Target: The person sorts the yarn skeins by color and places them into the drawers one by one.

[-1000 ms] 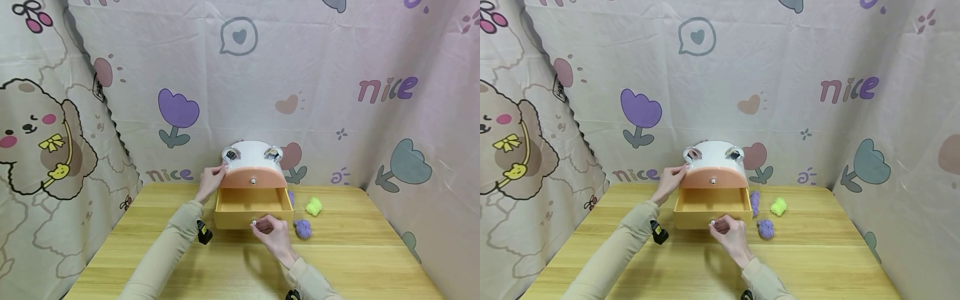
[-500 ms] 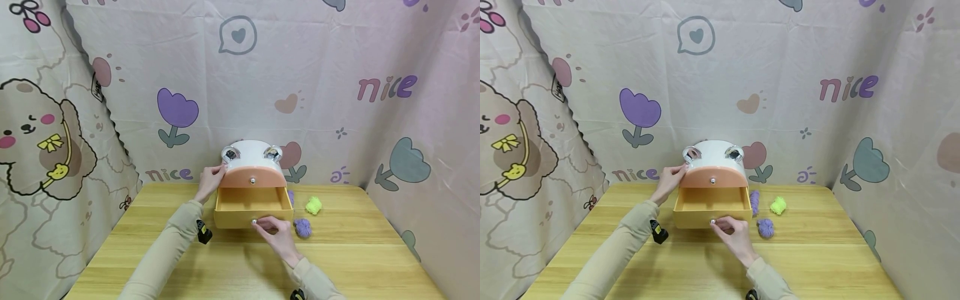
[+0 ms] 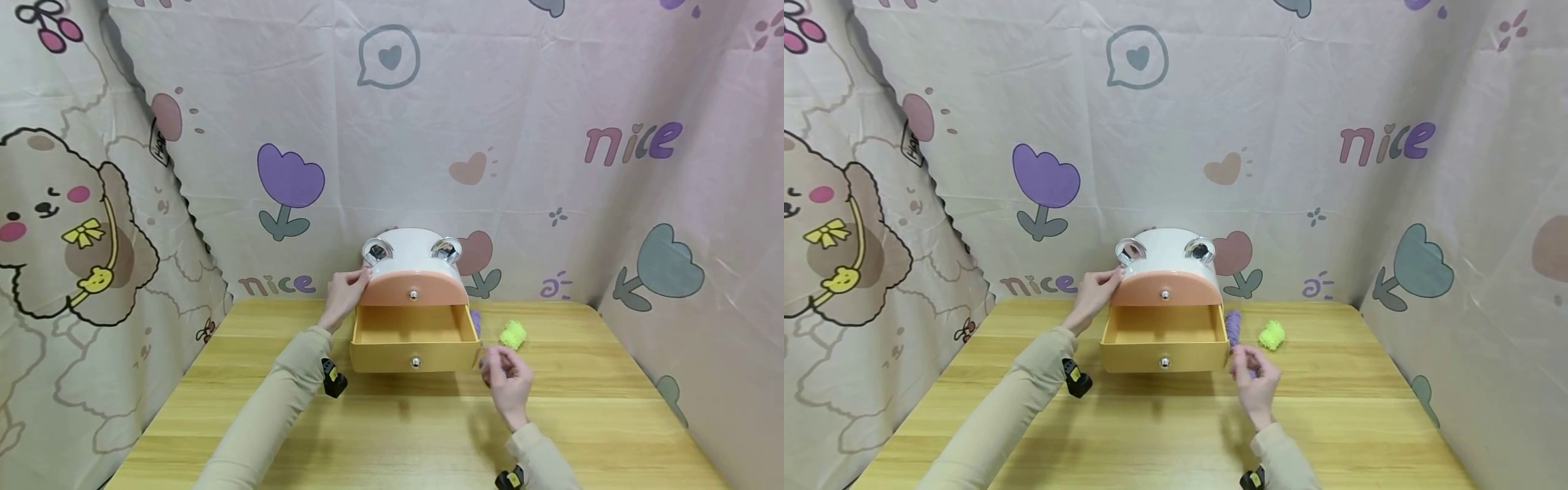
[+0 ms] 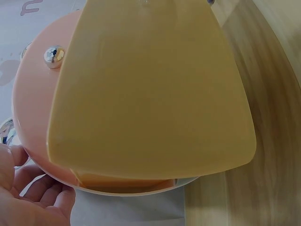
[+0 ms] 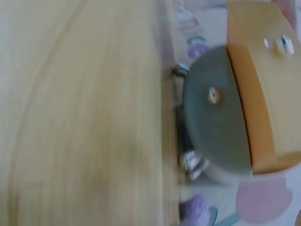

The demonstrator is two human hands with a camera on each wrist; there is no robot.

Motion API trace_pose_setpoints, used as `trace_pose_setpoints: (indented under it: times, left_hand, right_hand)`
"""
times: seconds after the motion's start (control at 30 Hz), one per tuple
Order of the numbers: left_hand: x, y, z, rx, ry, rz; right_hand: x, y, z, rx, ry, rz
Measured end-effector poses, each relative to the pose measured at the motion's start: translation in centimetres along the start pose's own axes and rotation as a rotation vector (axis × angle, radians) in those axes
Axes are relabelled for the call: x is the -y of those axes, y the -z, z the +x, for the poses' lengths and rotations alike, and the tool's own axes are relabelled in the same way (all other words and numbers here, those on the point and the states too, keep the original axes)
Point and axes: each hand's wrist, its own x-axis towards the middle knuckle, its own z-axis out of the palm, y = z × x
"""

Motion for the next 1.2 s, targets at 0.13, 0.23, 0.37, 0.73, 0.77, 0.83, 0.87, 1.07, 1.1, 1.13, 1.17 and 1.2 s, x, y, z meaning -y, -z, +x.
trace_pose_setpoints:
  times: [0.13,0.23,0.37,0.73,0.77,0.83,0.87,1.07,1.1,1.13,1.17,1.2]
  left_hand:
    - [-0.1,0.0,0.0,0.0,0.007,-0.001]
    - [-0.1,0.0,-0.1,0.001,0.009,-0.002]
    - [-0.1,0.0,-0.1,-0.001,0.006,-0.002]
    - [-0.2,0.0,-0.2,-0.005,0.002,-0.007]
    - [-0.2,0.0,-0.2,-0.005,0.001,-0.005]
    - [-0.2,0.0,-0.2,-0.004,0.001,-0.004]
    - [-0.2,0.0,-0.2,-0.005,0.001,-0.003]
    - [-0.2,0.0,-0.3,-0.008,0.0,0.0]
    - [-0.2,0.0,-0.3,-0.008,-0.001,0.001]
    - [-0.2,0.0,-0.3,-0.008,-0.002,0.0]
    - [-0.2,0.0,-0.3,-0.008,-0.003,0.001]
    - [-0.2,0.0,-0.3,-0.008,-0.005,0.001]
  right_hand:
    - [-0.8,1.5,0.8,-0.117,-0.224,-0.083]
    - [-1.1,2.4,1.2,-0.125,-0.374,-0.123]
    - [-0.1,2.9,1.4,-0.053,-0.483,-0.179]
    - [-3.1,5.1,0.6,0.283,-0.693,-0.441]
    - [-3.1,5.2,0.6,0.307,-0.706,-0.445]
    - [-3.1,5.4,0.6,0.349,-0.734,-0.456]
    - [-3.2,5.5,0.6,0.368,-0.743,-0.463]
    - [-3.5,5.7,0.6,0.439,-0.756,-0.507]
    - [-3.6,5.7,0.6,0.446,-0.748,-0.518]
    - [-3.6,5.7,0.5,0.453,-0.743,-0.528]
    - [-3.6,5.7,0.5,0.461,-0.735,-0.538]
    - [-3.6,5.7,0.5,0.467,-0.729,-0.545]
